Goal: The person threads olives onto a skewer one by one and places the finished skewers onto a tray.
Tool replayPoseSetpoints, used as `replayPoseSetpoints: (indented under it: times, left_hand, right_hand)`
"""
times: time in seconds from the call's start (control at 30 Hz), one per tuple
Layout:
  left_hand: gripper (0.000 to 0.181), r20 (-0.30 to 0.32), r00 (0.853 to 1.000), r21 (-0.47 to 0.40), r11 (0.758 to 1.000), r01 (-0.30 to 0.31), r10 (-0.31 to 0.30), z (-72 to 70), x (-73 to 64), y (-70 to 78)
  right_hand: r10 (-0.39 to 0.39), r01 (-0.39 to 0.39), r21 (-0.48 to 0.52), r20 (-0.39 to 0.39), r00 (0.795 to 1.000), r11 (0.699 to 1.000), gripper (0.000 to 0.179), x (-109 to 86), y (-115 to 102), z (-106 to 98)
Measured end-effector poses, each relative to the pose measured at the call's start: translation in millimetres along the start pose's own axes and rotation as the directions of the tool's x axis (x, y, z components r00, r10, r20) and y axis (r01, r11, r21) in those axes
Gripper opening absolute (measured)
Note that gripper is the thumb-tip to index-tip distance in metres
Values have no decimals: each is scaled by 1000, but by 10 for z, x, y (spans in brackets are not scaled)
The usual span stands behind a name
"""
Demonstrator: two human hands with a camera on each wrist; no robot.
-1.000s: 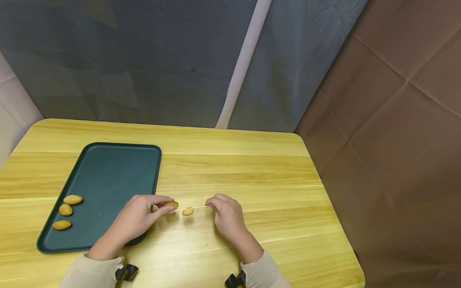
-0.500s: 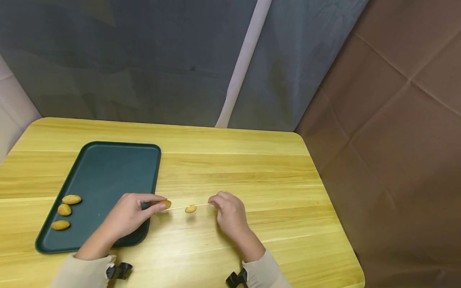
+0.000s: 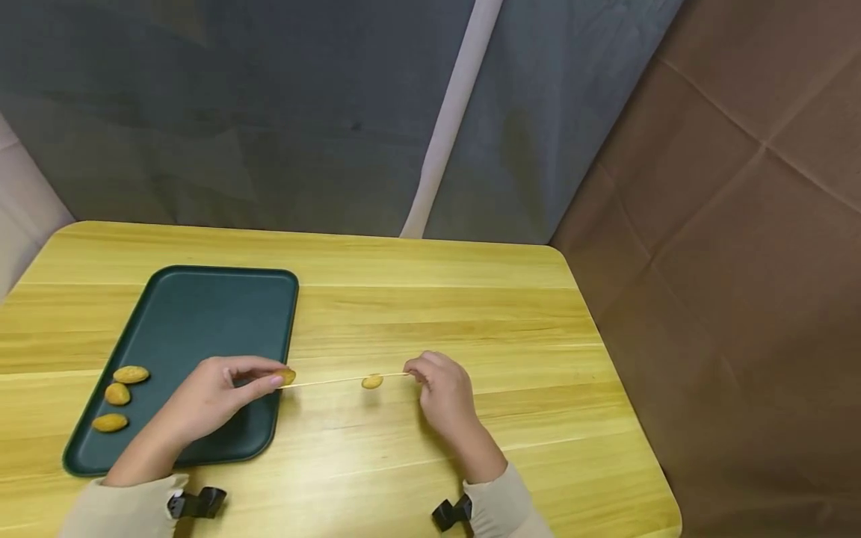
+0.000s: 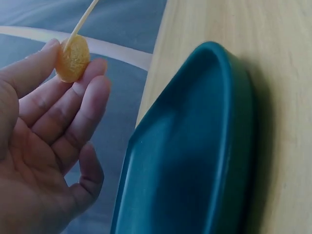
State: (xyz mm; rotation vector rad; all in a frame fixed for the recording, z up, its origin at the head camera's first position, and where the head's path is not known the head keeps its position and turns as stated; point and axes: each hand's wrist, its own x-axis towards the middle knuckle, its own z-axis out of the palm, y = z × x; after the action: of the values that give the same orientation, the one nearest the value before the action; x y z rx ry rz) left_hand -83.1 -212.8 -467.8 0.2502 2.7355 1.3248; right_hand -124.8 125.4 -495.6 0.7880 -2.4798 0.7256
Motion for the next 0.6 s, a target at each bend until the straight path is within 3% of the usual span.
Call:
replayPoseSetpoints:
  times: [0.23, 0.43, 0.6]
  left_hand:
    - [36, 76, 994, -117, 990, 81, -73, -8, -8, -46]
    - [39, 208, 976, -315, 940, 129, -64, 13, 14, -92]
    - [38, 268, 962, -367, 917, 154, -54, 14, 37, -115]
  right_hand:
    - [-16, 16, 11, -19, 1000, 1000, 38, 0, 62, -50]
    - [-43, 43, 37, -22, 999, 998, 37, -15, 118, -74]
    - [-60, 60, 32, -23, 998, 998, 34, -25, 154, -89]
